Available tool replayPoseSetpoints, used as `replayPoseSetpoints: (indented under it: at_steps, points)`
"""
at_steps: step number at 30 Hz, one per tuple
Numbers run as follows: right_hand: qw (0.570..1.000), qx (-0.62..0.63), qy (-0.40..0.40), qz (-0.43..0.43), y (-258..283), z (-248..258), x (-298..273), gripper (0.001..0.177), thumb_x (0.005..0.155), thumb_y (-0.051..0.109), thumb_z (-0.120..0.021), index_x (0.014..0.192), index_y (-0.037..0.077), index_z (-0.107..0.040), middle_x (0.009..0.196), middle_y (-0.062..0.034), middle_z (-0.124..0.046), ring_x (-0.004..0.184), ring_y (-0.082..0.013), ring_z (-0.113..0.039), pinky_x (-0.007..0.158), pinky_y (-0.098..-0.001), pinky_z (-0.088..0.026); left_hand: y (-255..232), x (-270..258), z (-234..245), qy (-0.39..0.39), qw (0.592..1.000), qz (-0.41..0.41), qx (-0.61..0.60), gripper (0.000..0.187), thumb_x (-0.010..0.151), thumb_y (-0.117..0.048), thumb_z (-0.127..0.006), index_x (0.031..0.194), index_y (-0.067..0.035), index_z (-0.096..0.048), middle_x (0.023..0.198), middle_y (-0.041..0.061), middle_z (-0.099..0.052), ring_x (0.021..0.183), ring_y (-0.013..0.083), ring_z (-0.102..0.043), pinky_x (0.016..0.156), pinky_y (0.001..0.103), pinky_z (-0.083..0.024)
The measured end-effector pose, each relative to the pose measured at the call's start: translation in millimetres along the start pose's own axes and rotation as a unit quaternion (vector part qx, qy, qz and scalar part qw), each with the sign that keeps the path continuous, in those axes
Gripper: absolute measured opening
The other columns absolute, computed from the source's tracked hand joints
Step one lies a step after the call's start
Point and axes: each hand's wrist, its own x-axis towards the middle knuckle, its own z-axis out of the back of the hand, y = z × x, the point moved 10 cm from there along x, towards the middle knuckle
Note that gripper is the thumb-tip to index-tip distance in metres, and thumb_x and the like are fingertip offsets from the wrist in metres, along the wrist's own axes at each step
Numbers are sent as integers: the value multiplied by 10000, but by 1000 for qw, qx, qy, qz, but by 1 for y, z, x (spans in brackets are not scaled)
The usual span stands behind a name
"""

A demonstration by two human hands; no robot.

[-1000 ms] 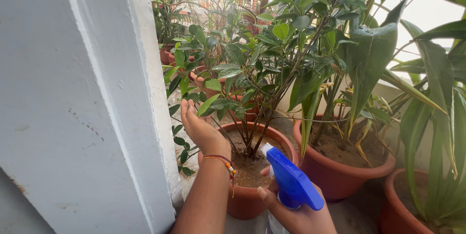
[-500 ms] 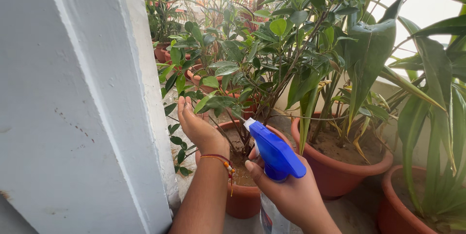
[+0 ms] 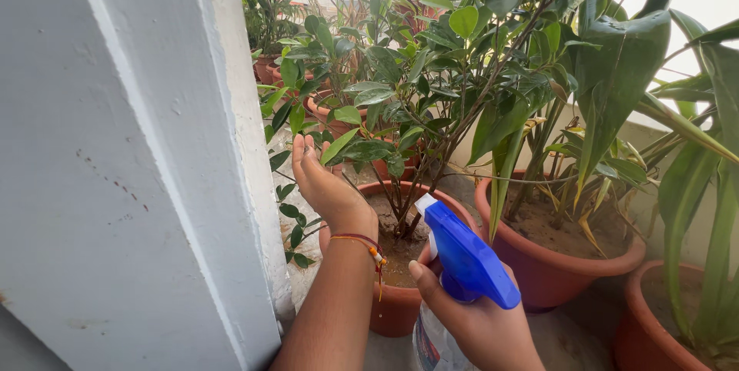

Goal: The person uses a spray bottle to mist water onto the leaves and soil of several potted plants on a balcony. They move from one plant to the next, spraying each one thoroughly.

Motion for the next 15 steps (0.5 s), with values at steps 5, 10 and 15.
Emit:
replayPoseSetpoints:
  at_steps: [5, 10, 15]
  points:
    - [1000, -10, 2, -21, -7, 5, -2, 251, 804, 102, -804, 1034, 46, -719, 708, 4, -668, 653, -50, -593, 592, -239, -498, 5, -1, 2, -6, 1000, 11, 20, 505, 992, -248, -377, 1474, -133, -478, 1503, 48, -530, 1289, 193, -548, 1034, 345, -393]
    - [999, 18, -21, -20, -10, 10, -3, 193, 828, 102, -804, 967, 11, -703, 736, 5, -675, 668, -66, -635, 607, -252, -542, 9, -2, 4, -11, 1000, 18, 17, 483, 991, -253, -428, 1455, -133, -494, 1458, 35, -556, 1269, 182, -553, 1042, 341, -410]
    - [998, 33, -28, -39, -23, 16, -2, 257, 811, 100, -790, 1047, 46, -703, 704, -5, -652, 620, -81, -628, 571, -259, -516, 14, -1, 3, 2, 1000, 14, 9, 480, 993, -268, -413, 1440, -124, -514, 1449, 30, -564, 1254, 166, -567, 1052, 334, -424]
